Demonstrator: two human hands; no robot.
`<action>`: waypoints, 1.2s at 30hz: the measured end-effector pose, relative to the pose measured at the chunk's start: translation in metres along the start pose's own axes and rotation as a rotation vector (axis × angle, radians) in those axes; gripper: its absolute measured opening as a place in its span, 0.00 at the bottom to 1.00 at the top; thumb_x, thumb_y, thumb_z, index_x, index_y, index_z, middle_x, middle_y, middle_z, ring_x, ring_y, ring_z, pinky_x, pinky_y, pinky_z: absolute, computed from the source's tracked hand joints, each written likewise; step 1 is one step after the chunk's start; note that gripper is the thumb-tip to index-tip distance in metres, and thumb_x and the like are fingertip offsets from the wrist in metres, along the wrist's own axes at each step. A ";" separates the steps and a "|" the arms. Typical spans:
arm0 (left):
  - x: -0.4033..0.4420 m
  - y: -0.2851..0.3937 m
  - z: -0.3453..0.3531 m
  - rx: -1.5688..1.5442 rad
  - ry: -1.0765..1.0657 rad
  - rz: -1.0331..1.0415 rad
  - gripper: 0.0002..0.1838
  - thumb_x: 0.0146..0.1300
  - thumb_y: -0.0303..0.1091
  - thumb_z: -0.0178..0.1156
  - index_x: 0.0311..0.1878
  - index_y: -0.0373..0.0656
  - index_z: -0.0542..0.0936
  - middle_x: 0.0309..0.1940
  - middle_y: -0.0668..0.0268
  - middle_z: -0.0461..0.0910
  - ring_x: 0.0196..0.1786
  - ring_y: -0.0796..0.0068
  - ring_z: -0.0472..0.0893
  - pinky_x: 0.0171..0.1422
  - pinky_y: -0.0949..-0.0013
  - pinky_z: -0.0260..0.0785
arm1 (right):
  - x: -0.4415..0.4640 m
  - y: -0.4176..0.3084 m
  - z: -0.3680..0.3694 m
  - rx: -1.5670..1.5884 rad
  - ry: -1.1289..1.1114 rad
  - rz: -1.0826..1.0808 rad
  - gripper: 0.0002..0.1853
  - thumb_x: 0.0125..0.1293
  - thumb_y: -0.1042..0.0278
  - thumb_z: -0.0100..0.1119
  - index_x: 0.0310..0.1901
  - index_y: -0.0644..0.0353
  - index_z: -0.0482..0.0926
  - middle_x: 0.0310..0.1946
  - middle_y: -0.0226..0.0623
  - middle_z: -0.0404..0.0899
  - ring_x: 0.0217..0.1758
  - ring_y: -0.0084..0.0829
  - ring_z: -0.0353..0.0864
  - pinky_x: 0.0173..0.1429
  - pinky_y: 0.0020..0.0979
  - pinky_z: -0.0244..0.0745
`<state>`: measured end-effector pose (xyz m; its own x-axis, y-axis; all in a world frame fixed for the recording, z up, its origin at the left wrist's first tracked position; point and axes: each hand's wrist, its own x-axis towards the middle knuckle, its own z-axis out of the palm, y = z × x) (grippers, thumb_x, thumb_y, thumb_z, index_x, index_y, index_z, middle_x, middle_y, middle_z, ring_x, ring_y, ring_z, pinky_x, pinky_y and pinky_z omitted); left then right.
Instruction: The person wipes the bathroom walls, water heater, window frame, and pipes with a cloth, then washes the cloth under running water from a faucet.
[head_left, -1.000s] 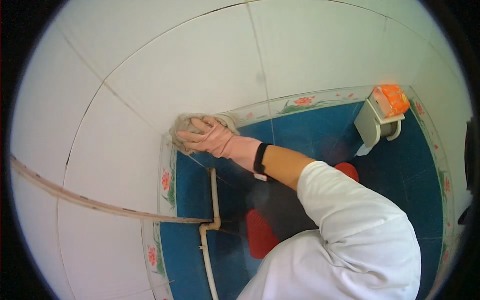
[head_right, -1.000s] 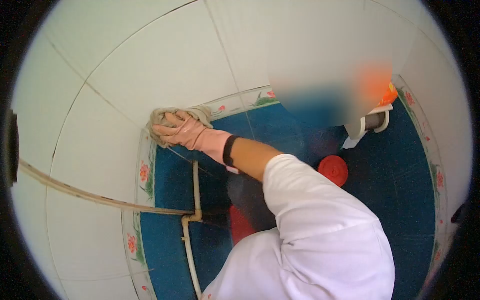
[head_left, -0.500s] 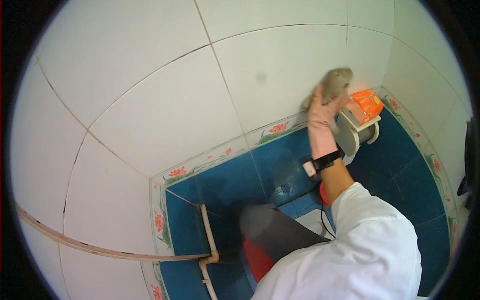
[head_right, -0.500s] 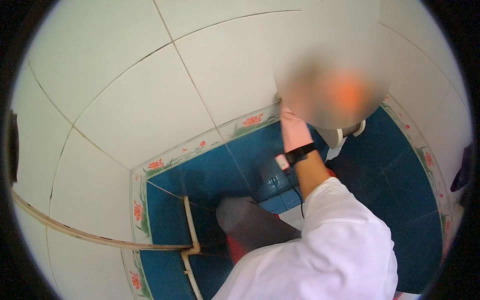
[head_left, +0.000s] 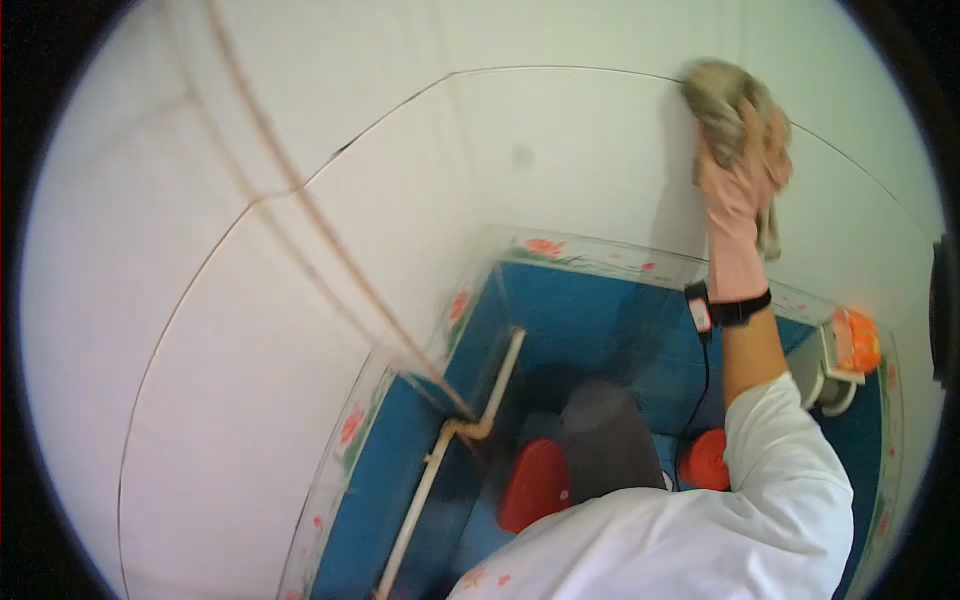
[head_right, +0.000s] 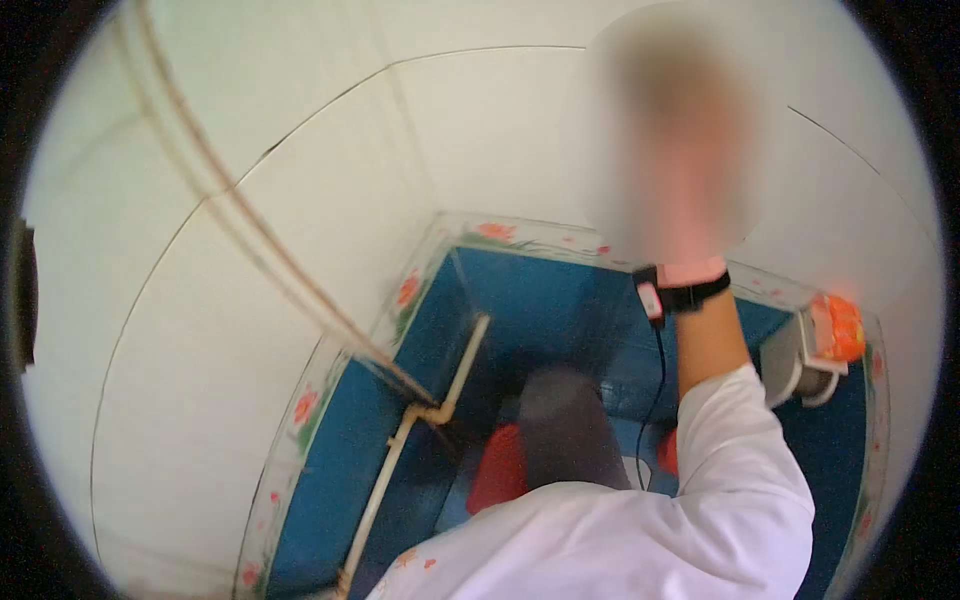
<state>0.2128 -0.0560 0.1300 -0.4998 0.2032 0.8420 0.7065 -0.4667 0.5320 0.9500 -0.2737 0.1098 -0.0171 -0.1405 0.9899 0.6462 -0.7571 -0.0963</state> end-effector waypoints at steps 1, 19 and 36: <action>0.007 -0.003 -0.011 0.027 0.003 0.001 0.30 0.61 0.40 0.63 0.63 0.34 0.68 0.57 0.52 0.74 0.53 0.62 0.76 0.56 0.64 0.70 | 0.010 -0.032 0.018 0.002 -0.099 -0.039 0.34 0.47 0.55 0.71 0.60 0.37 0.73 0.63 0.36 0.69 0.65 0.47 0.66 0.61 0.48 0.64; 0.032 -0.031 -0.055 0.119 0.111 0.064 0.29 0.56 0.39 0.68 0.55 0.29 0.74 0.45 0.56 0.80 0.44 0.67 0.80 0.52 0.70 0.71 | 0.108 -0.383 -0.036 1.762 -0.051 -0.265 0.33 0.49 0.69 0.72 0.60 0.57 0.71 0.61 0.45 0.69 0.63 0.46 0.69 0.66 0.42 0.67; 0.023 -0.011 -0.044 -0.008 0.114 -0.063 0.24 0.57 0.34 0.67 0.54 0.33 0.73 0.42 0.59 0.80 0.41 0.69 0.80 0.45 0.70 0.73 | -0.274 -0.366 -0.166 1.379 -1.236 0.376 0.44 0.55 0.61 0.69 0.66 0.70 0.53 0.65 0.62 0.52 0.70 0.56 0.55 0.74 0.47 0.52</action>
<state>0.1712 -0.0845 0.1400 -0.5971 0.1339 0.7909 0.6679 -0.4630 0.5826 0.5918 -0.0643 -0.1436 0.3297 0.7954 0.5085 0.5727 0.2598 -0.7775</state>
